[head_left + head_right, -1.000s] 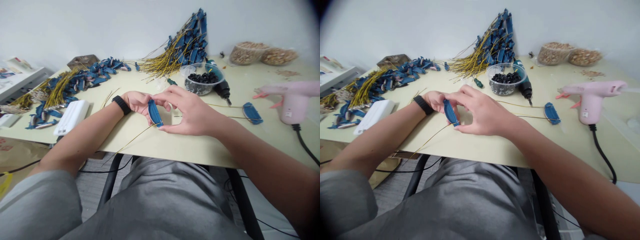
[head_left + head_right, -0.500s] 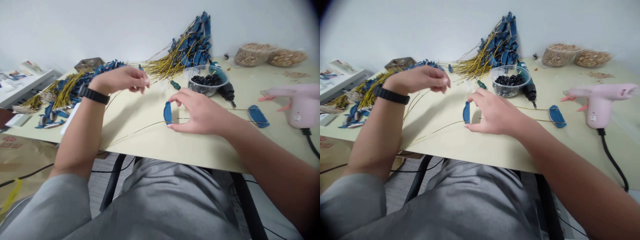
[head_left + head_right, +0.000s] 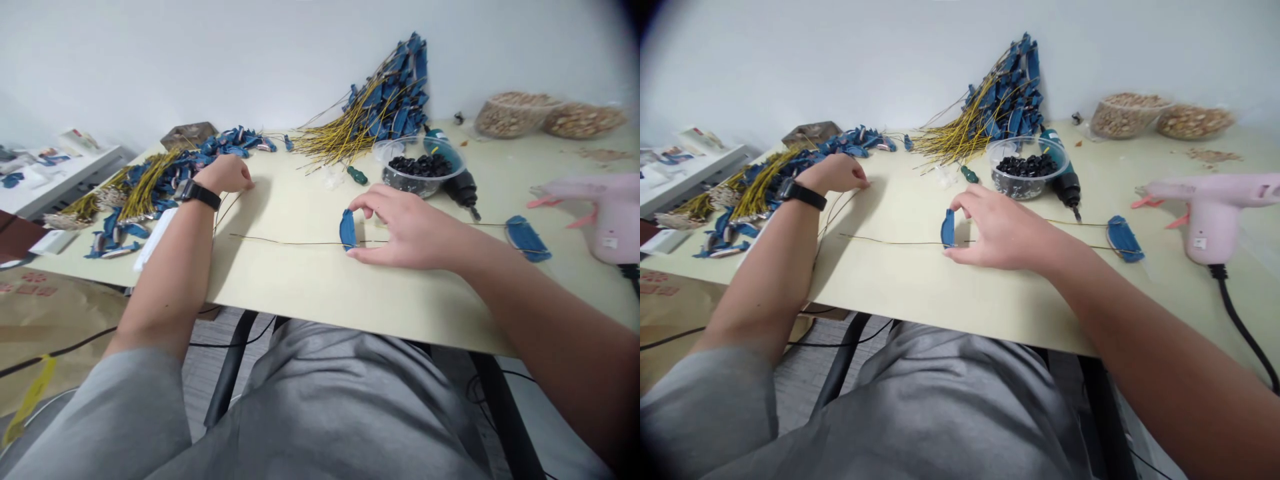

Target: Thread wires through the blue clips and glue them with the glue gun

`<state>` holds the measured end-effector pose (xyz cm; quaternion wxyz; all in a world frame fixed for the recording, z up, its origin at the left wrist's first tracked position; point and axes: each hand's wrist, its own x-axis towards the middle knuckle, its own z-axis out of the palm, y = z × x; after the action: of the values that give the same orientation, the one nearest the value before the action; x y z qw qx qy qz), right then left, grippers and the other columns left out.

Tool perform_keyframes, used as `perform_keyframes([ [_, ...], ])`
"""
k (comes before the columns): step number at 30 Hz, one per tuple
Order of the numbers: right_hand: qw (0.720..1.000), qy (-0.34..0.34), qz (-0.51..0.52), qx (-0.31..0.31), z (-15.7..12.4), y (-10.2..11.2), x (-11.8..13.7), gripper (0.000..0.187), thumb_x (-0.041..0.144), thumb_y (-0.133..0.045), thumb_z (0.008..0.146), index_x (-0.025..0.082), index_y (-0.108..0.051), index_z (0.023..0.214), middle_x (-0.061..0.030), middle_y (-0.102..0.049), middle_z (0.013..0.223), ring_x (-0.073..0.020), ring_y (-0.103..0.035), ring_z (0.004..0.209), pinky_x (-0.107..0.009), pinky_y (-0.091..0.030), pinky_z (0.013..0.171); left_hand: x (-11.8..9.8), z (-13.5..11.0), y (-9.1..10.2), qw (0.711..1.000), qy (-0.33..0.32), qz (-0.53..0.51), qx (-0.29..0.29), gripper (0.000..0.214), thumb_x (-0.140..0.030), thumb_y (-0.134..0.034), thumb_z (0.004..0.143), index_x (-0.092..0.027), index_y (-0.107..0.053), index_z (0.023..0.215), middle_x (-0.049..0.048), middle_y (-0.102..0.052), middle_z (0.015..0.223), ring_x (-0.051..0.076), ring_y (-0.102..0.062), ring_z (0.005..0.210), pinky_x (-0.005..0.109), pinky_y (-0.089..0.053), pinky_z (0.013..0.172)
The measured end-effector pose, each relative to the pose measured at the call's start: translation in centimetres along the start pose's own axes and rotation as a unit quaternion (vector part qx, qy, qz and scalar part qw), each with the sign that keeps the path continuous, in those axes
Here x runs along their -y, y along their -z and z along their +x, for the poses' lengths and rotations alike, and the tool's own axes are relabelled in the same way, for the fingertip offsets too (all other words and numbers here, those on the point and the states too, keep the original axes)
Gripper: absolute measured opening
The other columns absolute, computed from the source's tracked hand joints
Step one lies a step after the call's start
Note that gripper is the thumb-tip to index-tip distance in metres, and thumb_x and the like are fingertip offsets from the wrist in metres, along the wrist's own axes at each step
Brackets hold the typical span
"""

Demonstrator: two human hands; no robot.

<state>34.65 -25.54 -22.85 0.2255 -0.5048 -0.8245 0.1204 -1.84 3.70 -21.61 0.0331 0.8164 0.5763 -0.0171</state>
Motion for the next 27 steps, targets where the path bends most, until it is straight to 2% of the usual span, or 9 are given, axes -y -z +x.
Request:
perform_keyframes([
  [4,1.000,0.005,0.002,0.004,0.1,-0.4,-0.2,0.069,0.063,-0.093,0.091,0.022,-0.083,0.145,-0.0208,-0.081,0.140,-0.0449,-0.078,0.122,-0.059,-0.065,0.111,-0.8,-0.2,-0.4,1.000,-0.008,-0.024,0.013,0.014,-0.030,-0.084,0.084,-0.023,-0.071,0.082,0.0095,-0.073,0.084,0.043,-0.076,0.127,0.048,-0.056,0.120],
  [7,1.000,0.014,0.002,0.006,0.2,-1.0,-0.5,0.072,0.064,-0.092,0.091,0.019,-0.084,0.147,-0.0220,-0.081,0.139,-0.0445,-0.078,0.121,-0.059,-0.065,0.112,-2.4,-1.7,0.6,0.997,-0.012,-0.071,-0.007,0.018,-0.015,-0.077,0.077,-0.024,-0.063,0.074,0.0065,-0.066,0.078,0.034,-0.072,0.109,0.045,-0.053,0.110],
  [10,1.000,0.017,0.000,0.015,0.4,-1.3,-0.6,0.075,0.063,-0.090,0.093,0.014,-0.083,0.149,-0.0243,-0.081,0.141,-0.0444,-0.078,0.123,-0.058,-0.064,0.114,-4.6,-4.6,2.7,0.988,-0.039,-0.140,-0.060,0.016,-0.017,-0.068,0.091,-0.025,-0.059,0.081,0.0018,-0.070,0.082,0.021,-0.060,0.090,0.037,-0.046,0.094],
  [11,1.000,0.015,-0.001,0.017,0.4,-1.4,-0.5,0.075,0.062,-0.090,0.094,0.014,-0.082,0.150,-0.0248,-0.080,0.142,-0.0445,-0.077,0.124,-0.058,-0.064,0.114,-5.4,-5.7,3.4,0.985,-0.060,-0.154,-0.053,0.012,-0.021,-0.067,0.097,-0.026,-0.061,0.087,-0.0008,-0.072,0.086,0.018,-0.059,0.088,0.035,-0.045,0.088],
  [13,1.000,0.009,-0.002,0.019,0.4,-1.4,-0.5,0.075,0.061,-0.090,0.094,0.013,-0.082,0.151,-0.0253,-0.080,0.144,-0.0445,-0.077,0.126,-0.056,-0.063,0.114,-6.9,-7.5,4.6,0.967,-0.068,-0.230,-0.087,0.012,-0.020,-0.069,0.098,-0.027,-0.062,0.092,-0.0037,-0.069,0.085,0.016,-0.055,0.083,0.035,-0.040,0.079],
  [16,1.000,-0.002,-0.007,0.025,0.4,-1.4,-0.4,0.076,0.061,-0.090,0.094,0.012,-0.082,0.152,-0.0255,-0.079,0.144,-0.0441,-0.077,0.126,-0.055,-0.063,0.114,-8.7,-9.0,5.4,0.940,-0.127,-0.308,-0.074,0.006,-0.029,-0.074,0.105,-0.030,-0.068,0.106,-0.0061,-0.075,0.091,0.014,-0.062,0.090,0.034,-0.048,0.086],
  [19,0.999,-0.007,-0.016,0.031,0.4,-1.4,-0.2,0.075,0.061,-0.091,0.095,0.013,-0.082,0.151,-0.0256,-0.079,0.146,-0.0440,-0.077,0.125,-0.055,-0.062,0.114,-9.8,-9.7,5.4,0.914,-0.207,-0.343,-0.055,0.012,-0.041,-0.083,0.104,-0.031,-0.077,0.107,-0.0038,-0.080,0.093,0.016,-0.063,0.097,0.035,-0.051,0.095],
  [23,0.999,-0.007,-0.021,0.037,0.6,-1.5,0.0,0.071,0.058,-0.090,0.096,0.013,-0.083,0.150,-0.0254,-0.080,0.146,-0.0440,-0.077,0.127,-0.056,-0.062,0.116,-11.4,-10.3,5.1,0.918,-0.281,-0.281,-0.016,0.015,-0.035,-0.076,0.110,-0.022,-0.082,0.105,0.0028,-0.082,0.096,0.015,-0.062,0.090,0.033,-0.049,0.083],
  [27,0.998,-0.020,-0.027,0.046,0.8,-1.5,0.1,0.073,0.059,-0.091,0.097,0.013,-0.084,0.153,-0.0247,-0.079,0.144,-0.0436,-0.077,0.125,-0.054,-0.063,0.113,-13.4,-10.3,3.7,0.904,-0.352,-0.228,0.084,0.013,-0.029,-0.076,0.109,-0.019,-0.085,0.106,0.0048,-0.087,0.093,0.015,-0.074,0.082,0.030,-0.054,0.079],
])
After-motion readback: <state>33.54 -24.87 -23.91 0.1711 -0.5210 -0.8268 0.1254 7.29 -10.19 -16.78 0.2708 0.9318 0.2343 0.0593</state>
